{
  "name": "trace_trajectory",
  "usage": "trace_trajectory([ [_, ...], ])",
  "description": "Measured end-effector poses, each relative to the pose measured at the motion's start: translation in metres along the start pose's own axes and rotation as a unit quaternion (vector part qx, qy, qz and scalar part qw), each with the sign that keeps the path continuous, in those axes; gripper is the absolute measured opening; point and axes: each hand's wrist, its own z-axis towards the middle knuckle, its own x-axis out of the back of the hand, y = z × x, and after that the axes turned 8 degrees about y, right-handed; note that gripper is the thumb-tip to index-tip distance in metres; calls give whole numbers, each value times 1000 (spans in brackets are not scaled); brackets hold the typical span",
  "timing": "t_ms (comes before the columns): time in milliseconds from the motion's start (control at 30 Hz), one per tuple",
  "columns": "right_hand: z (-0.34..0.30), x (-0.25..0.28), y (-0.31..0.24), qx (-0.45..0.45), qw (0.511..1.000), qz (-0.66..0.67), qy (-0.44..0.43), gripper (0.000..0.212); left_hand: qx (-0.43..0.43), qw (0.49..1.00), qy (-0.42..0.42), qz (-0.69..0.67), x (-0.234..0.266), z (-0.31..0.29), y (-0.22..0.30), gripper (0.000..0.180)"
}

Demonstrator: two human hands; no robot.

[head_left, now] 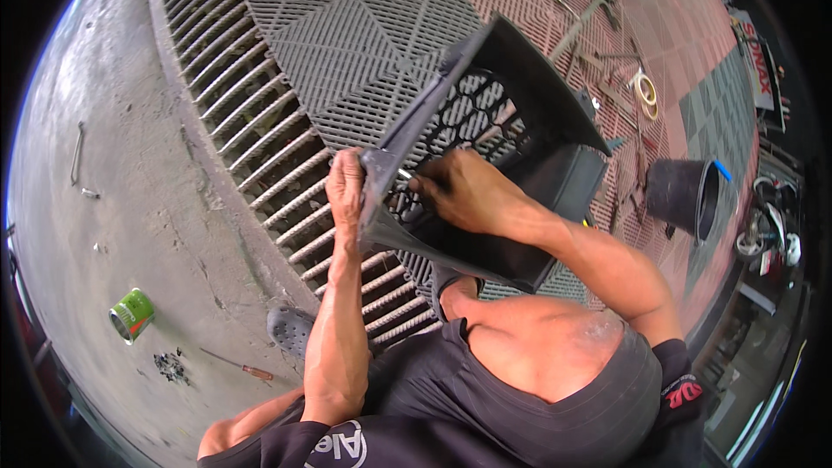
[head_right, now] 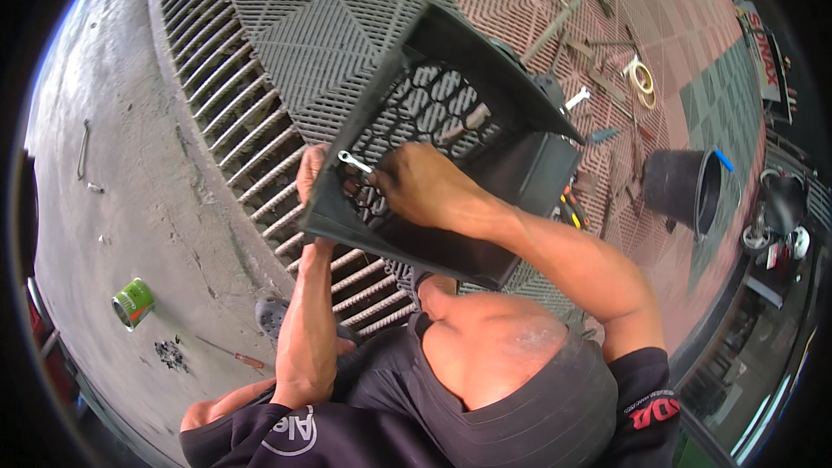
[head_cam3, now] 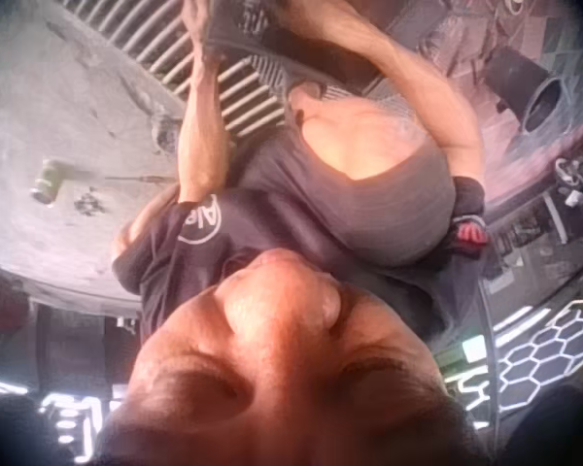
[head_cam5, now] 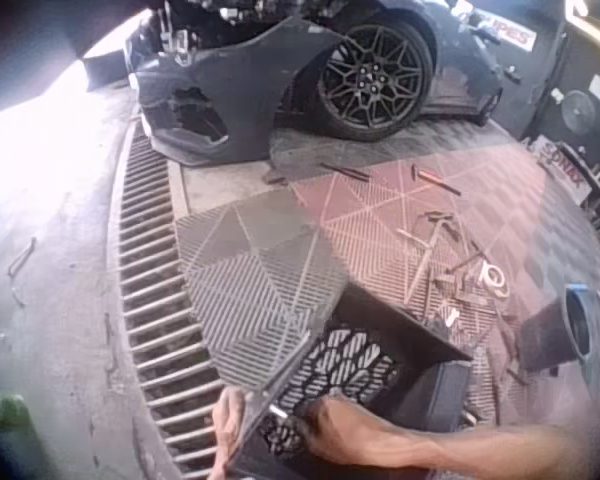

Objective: The person picks up a black plastic car part and uses a wrench to tighten bolts on it. They repeatedly adjust the part and continue tightening the bolts throughout the clip.

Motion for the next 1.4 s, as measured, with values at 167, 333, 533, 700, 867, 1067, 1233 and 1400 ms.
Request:
trace_trajectory([
  [167,9,11,9,24,998,-43,-38,25,56,997,-27,-45,-30,-19,39,37],
  [333,19,16,-1,12,996,-74,-56,26,112,993,17,-19,-18,-13,29,39],
  [533,28,22,-9,-95,988,-78,-96,34,127,992,24,-4,-19,-15,30,40],
  [700,13,11,-14,-152,983,92,-55,29,101,994,32,27,-24,-16,23,37],
  [867,4,-48,-9,-205,957,204,24,31,-77,996,-23,40,20,-15,-27,27],
  [1067,-13,-15,-12,-183,972,150,-9,31,40,999,0,11,-32,-22,47,27],
  [1233,-9,-1,-20,-169,981,85,-36,28,89,991,-9,-95,-27,-29,60,31],
  [1400,4,-3,-2,-67,997,-5,-27,28,128,988,7,-85,-27,-25,51,31],
])
